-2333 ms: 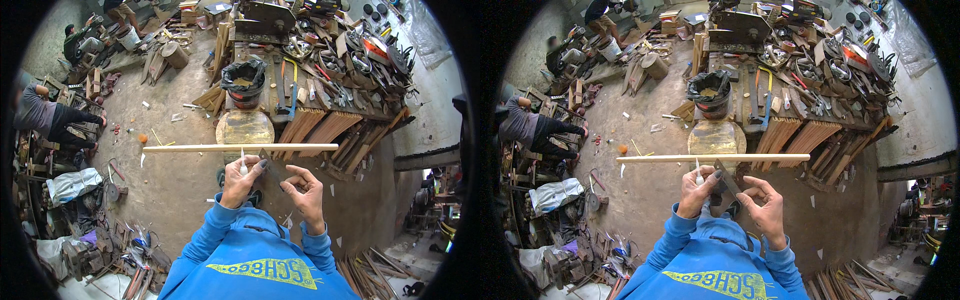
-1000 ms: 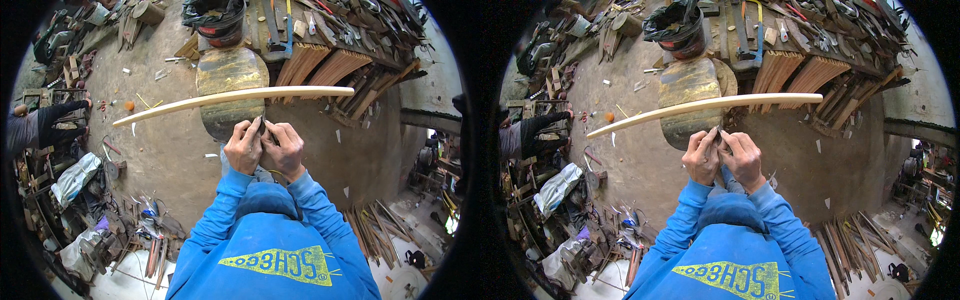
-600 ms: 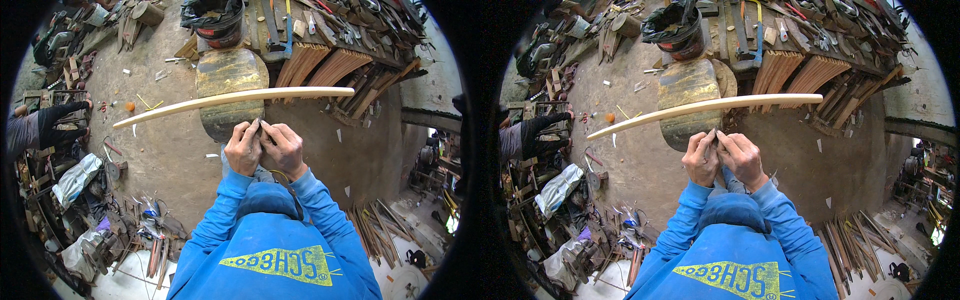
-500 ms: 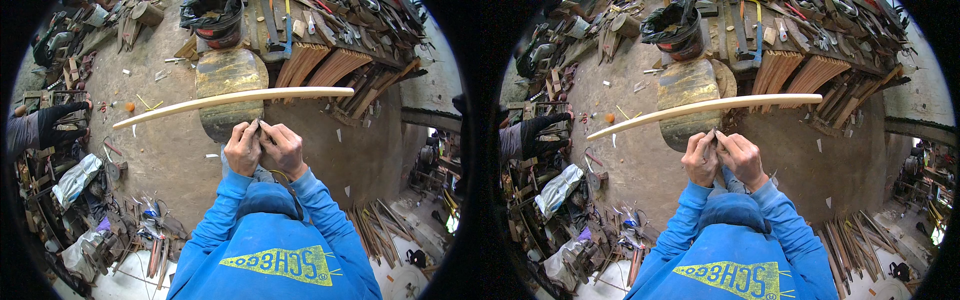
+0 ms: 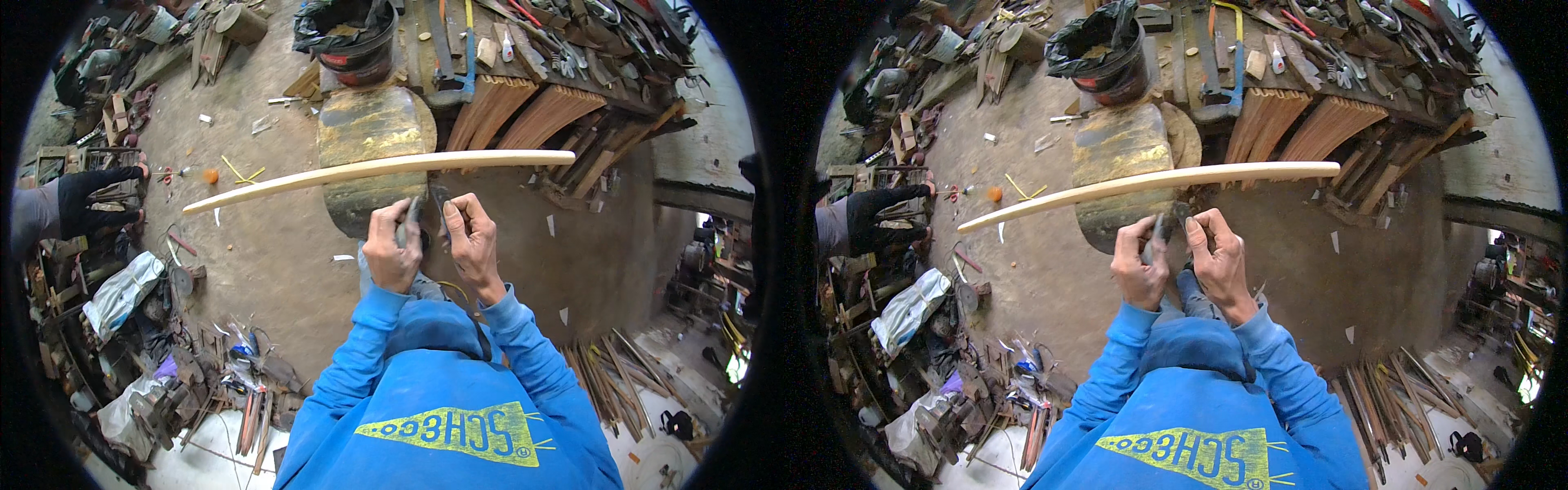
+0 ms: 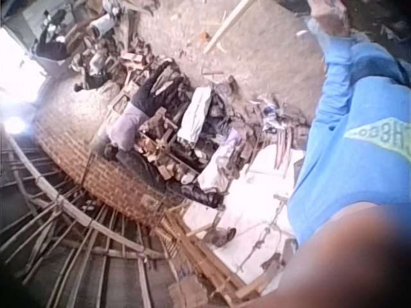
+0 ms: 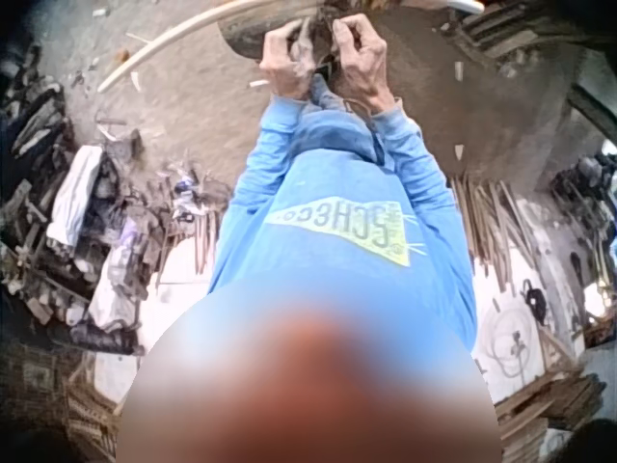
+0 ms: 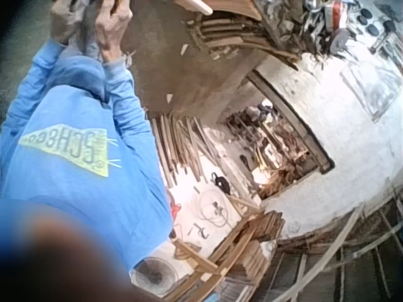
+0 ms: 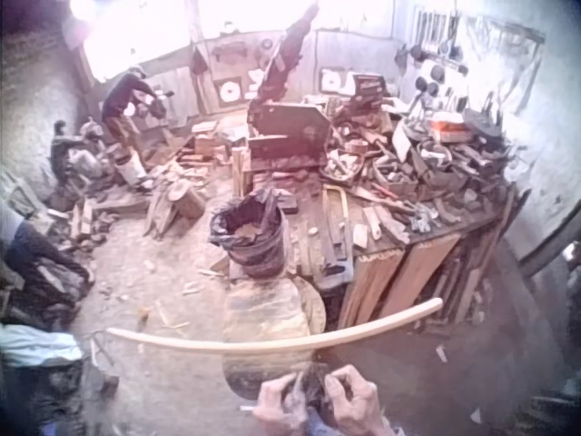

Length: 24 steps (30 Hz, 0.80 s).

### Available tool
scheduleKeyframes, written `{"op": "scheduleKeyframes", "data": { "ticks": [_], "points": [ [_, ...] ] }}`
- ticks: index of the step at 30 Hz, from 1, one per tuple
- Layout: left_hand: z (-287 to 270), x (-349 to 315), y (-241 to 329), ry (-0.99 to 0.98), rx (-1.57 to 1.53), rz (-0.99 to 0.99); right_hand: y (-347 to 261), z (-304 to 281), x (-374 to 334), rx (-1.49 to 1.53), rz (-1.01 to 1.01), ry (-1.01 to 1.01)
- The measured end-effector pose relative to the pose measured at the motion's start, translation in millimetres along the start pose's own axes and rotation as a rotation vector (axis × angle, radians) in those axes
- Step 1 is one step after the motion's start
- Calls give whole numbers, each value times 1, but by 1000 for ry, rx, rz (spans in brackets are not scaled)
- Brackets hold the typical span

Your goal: The person applies glue from a white tube to a long wooden dowel resting on a workbench. They then use a small piece of cloth to wipe the dowel and the workbench surface.

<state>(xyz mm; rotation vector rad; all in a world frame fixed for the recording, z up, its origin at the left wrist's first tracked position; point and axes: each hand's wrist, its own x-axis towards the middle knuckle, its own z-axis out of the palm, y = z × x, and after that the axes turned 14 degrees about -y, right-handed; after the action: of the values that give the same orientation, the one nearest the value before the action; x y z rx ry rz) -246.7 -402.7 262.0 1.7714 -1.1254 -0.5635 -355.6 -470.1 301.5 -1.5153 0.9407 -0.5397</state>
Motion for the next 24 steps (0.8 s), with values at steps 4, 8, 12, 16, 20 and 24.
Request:
{"op": "scheduleKeyframes", "data": {
  "ticks": [4, 8, 12, 16, 20, 24],
  "points": [
    [-15, 7, 18, -93, -452, -224, -16, -15, -12, 596, 162, -263],
    [-36, 14, 40, -321, -672, -345, -24, -15, -20, 324, 141, -221],
    [-41, 18, 52, -285, -549, -243, -24, -15, -23, -113, -39, 100],
    [-44, 7, 55, -171, -226, 284, -28, -33, -36, 569, 458, 28],
    [-43, -12, 53, -426, -49, 642, -30, -48, -46, 795, 599, -345],
    [-36, -26, 50, -504, 59, 639, -32, -50, -41, 589, 425, -327]
  ]
}}
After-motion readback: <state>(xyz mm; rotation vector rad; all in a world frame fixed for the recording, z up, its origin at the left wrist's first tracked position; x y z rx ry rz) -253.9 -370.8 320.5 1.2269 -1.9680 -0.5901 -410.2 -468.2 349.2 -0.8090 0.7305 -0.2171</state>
